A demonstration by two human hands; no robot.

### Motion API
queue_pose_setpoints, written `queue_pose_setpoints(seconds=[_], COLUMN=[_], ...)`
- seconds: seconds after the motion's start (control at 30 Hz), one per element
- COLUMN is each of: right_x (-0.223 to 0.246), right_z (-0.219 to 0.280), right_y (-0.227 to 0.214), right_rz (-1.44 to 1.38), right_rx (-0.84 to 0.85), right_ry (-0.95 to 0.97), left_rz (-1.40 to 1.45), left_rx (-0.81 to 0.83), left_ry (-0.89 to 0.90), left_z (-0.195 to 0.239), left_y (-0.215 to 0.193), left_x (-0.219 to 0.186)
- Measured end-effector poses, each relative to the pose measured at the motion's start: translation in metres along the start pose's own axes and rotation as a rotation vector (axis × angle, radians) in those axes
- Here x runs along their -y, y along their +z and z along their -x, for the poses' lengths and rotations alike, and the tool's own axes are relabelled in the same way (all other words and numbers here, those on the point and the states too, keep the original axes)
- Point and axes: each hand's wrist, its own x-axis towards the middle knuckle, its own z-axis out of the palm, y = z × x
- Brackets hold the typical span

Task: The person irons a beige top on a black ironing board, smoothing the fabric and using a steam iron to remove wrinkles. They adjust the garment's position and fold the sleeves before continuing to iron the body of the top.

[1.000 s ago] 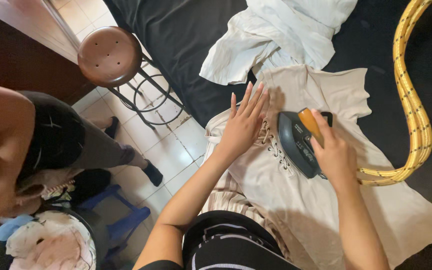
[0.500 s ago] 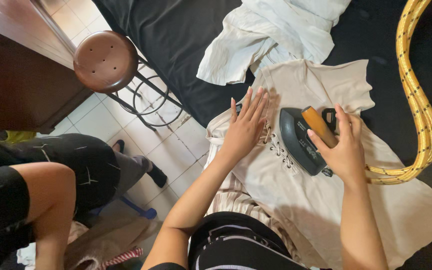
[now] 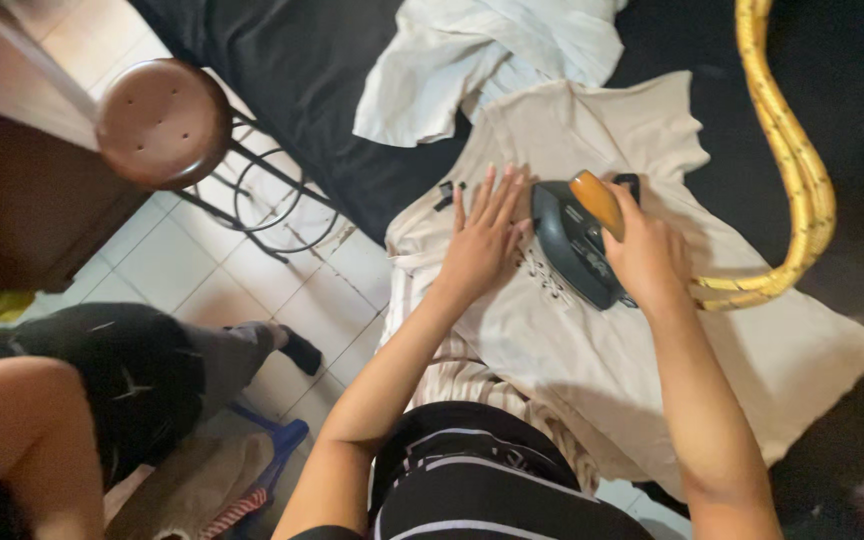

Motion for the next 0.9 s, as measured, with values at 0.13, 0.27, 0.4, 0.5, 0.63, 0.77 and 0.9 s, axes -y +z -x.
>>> queue_pose_setpoints(seconds=[0.13, 0.27, 0.4, 0.5, 0.63, 0.77, 0.9], right_x=[-0.016, -0.03, -0.038, -0.041, -0.038, -0.03, -0.032], right_z=[0.01, 0.024, 0.035, 0.038, 0.031, 0.015, 0.01], right_y=[0.0, -0.003, -0.005, -0.012, -0.015, -0.006, 0.003], right_rz=[0.035, 0.028, 0.01, -0.116, -0.158, -0.246, -0.126], right_rx=[0.064, 0.028, 0.054, -0.05, -0.213, 0.12, 0.056], right_ry=[0.065, 0.096, 0.123, 0.018, 0.014, 0.255, 0.187], left_rz=[0.071, 0.069, 0.065, 0.056, 0.142, 0.318, 0.387], left_rx=[-0.007, -0.04, -0.03, -0.05, -0.05, -0.078, -0.098], left_ry=[0.02, 0.034, 0.033, 0.045, 0.024, -0.027, -0.048], left_z=[0.01, 0.01, 0.014, 0.011, 0.013, 0.011, 0.007], left_y=[0.01, 0.013, 0.016, 0.016, 0.014, 0.005, -0.002], left_x=[-0.001, 0.003, 0.004, 0.004, 0.004, 0.003, 0.0])
